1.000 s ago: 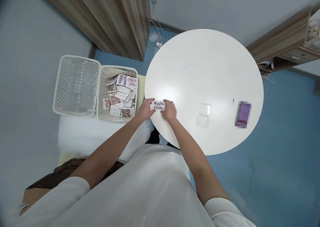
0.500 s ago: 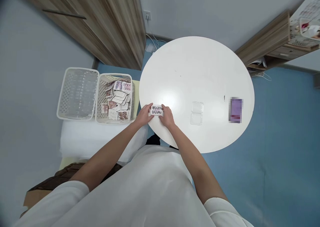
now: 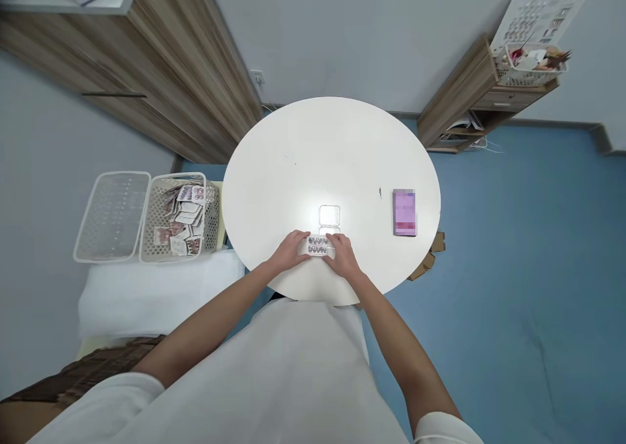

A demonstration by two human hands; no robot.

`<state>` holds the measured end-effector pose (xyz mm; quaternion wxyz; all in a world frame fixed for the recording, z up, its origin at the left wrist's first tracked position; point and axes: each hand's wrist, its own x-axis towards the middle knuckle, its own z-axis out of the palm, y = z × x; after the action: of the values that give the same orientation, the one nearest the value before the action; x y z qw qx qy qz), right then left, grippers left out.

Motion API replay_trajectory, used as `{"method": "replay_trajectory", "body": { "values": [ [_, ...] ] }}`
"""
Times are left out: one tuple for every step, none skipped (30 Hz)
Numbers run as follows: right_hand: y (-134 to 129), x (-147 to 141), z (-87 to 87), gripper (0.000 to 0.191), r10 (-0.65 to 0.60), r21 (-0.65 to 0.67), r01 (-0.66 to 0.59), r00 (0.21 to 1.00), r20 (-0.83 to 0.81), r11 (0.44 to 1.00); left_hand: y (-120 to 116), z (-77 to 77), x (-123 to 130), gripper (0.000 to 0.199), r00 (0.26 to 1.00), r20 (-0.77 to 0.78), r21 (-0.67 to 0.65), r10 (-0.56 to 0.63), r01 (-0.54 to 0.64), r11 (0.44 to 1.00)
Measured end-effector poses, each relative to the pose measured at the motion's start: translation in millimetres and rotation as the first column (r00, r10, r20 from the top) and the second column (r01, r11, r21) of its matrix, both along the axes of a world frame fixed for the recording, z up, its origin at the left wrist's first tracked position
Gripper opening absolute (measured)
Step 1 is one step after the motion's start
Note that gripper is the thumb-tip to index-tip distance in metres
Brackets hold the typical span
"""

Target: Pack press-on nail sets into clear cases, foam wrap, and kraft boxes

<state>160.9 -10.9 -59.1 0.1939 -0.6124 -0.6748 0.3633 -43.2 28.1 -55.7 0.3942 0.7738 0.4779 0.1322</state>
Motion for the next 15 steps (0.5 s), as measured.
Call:
{"method": "replay_trajectory", "body": {
  "values": [
    [1.8,10.4,-2.6,0.061,0.006,0.0,-0.006,1.0,0.004,1.0,1.5,-0.7,9.7,0.062,1.0,-0.02,0.003,0.006,-0.006,1.0],
    [4.6,19.0,-5.3,0.061,0.013,-0.002,-0.013,1.0,0.005,1.0,3.5,-1.6,18.5,0.062,0.999,-0.045,0.004,0.016,-0.016,1.0],
    [8.0,25.9,-8.2,0.061,0.02,-0.006,-0.02,1.0,0.003,1.0,5.7,-2.9,26.1,0.063,0.997,-0.072,0.004,0.03,-0.03,1.0],
    [11.6,31.0,-11.0,0.062,0.026,-0.011,-0.026,1.0,0.0,1.0,8.0,-4.5,32.5,0.063,0.994,-0.097,0.003,0.045,-0.045,0.999],
    [15.2,34.6,-13.8,0.062,0.031,-0.017,-0.031,1.0,-0.003,0.999,9.9,-6.3,37.8,0.064,0.991,-0.119,0.001,0.057,-0.057,0.998],
    [18.4,37.0,-16.5,0.062,0.035,-0.023,-0.035,0.999,-0.006,0.999,11.4,-8.1,41.8,0.064,0.988,-0.138,-0.003,0.068,-0.069,0.998],
    [21.2,38.3,-19.0,0.062,0.041,-0.029,-0.041,0.999,-0.008,0.999,12.3,-9.9,44.9,0.064,0.985,-0.152,-0.01,0.079,-0.081,0.997],
    [23.4,39.0,-21.2,0.062,0.047,-0.033,-0.048,0.999,-0.009,0.998,12.6,-11.5,47.0,0.065,0.983,-0.162,-0.021,0.087,-0.092,0.996],
    [25.1,39.3,-23.3,0.061,0.053,-0.034,-0.053,0.999,-0.009,0.998,12.5,-12.9,48.4,0.065,0.982,-0.166,-0.034,0.093,-0.1,0.994],
    [26.2,39.5,-25.2,0.061,0.058,-0.034,-0.058,0.998,-0.009,0.998,12.0,-13.9,49.3,0.065,0.981,-0.166,-0.049,0.098,-0.107,0.993],
    [27.0,39.6,-26.9,0.061,0.062,-0.033,-0.062,0.998,-0.009,0.998,11.3,-14.6,49.8,0.065,0.981,-0.164,-0.063,0.101,-0.113,0.992],
    [27.4,39.8,-28.4,0.061,0.065,-0.032,-0.066,0.998,-0.011,0.997,10.6,-15.0,49.9,0.066,0.981,-0.161,-0.075,0.104,-0.117,0.99],
    [27.7,40.2,-29.6,0.061,0.068,-0.031,-0.068,0.998,-0.015,0.997,9.9,-15.4,49.8,0.066,0.982,-0.157,-0.085,0.105,-0.119,0.989],
    [27.8,40.6,-30.7,0.061,0.07,-0.032,-0.071,0.997,-0.019,0.997,9.4,-15.7,49.6,0.066,0.983,-0.152,-0.093,0.104,-0.119,0.989],
    [27.9,41.2,-31.5,0.061,0.073,-0.032,-0.074,0.997,-0.025,0.997,9.0,-16.0,49.2,0.066,0.984,-0.147,-0.097,0.102,-0.117,0.988]
  ]
}}
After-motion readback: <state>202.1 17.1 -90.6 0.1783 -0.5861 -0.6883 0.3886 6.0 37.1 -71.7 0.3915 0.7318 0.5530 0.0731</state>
